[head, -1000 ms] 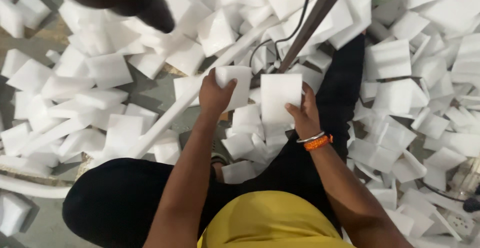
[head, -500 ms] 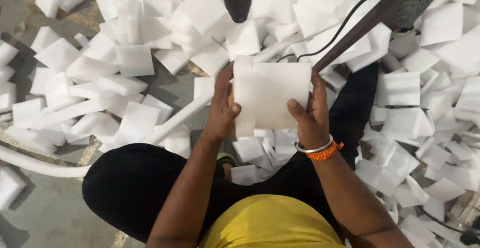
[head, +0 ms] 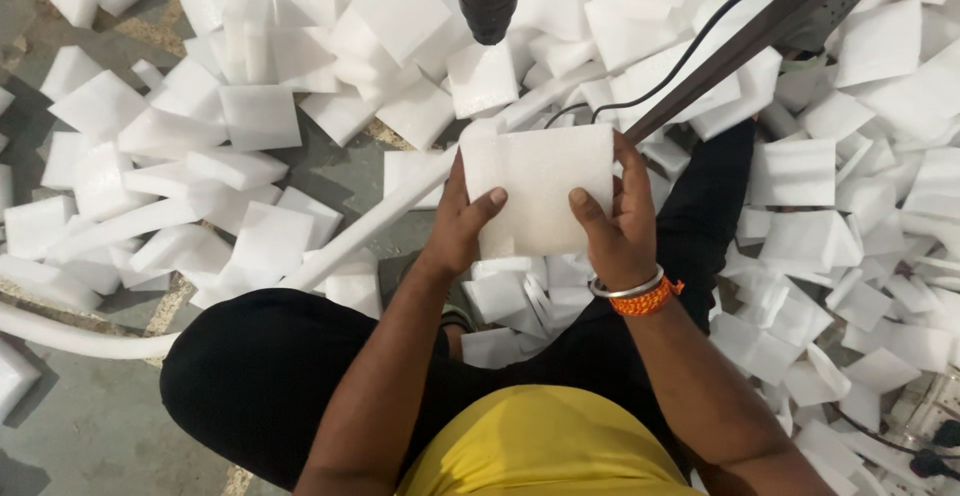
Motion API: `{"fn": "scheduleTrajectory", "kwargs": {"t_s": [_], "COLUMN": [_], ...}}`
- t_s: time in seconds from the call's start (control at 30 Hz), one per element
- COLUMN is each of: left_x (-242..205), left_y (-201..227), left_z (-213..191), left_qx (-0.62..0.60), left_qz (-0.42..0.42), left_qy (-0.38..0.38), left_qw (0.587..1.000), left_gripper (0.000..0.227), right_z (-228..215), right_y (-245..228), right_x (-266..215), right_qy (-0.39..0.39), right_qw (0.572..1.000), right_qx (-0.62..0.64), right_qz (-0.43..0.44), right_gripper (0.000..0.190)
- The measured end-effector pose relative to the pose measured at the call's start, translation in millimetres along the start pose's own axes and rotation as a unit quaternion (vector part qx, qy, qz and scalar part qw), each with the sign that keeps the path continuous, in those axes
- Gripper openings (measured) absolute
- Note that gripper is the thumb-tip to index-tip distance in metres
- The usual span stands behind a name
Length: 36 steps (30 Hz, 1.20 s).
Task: The person sits on the floor surrounded by white foam pieces and repeatedly picks up individual pieces, holding them under a heat gun to warm them. The person then places the heated pieces back onto the pile and repeats the process with new pieces.
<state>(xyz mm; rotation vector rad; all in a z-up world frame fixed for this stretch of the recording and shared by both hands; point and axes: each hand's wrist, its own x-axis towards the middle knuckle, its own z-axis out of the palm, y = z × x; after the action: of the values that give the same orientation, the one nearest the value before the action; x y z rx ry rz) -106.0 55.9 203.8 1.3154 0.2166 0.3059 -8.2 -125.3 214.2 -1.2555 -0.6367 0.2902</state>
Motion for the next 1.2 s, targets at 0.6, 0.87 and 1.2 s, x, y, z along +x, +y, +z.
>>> {"fn": "scheduleTrajectory", "kwargs": {"t_s": [0.6,0.87,1.2], "left_x": [20.7,64.0,108.7], "left_y": [7.5,41.4,82.3], "left_z": [-1.1,-14.0,-25.1], "left_qx": [-0.067,-0.14,-0.029], "left_qz": [-0.076,0.002,0.105], "left_qy": [0.101,0.093,0.013], "left_qw": [0.99,0.986,0.994], "left_gripper": [0.074,0.07,0.078], "right_z": [8.1,21.5,25.2], "right_y": [17.9,-5.3,-28.5], "right_x": [48.6,110.0,159.2], "right_qy": [0.071,0.088,0.055], "right_qw": [0.976,0.971,0.976], "right_qx": [0.115,0.128,0.175], "right_qz": [0.173,0.18,0.114], "right_gripper": [0.049,0.047,0.045]}}
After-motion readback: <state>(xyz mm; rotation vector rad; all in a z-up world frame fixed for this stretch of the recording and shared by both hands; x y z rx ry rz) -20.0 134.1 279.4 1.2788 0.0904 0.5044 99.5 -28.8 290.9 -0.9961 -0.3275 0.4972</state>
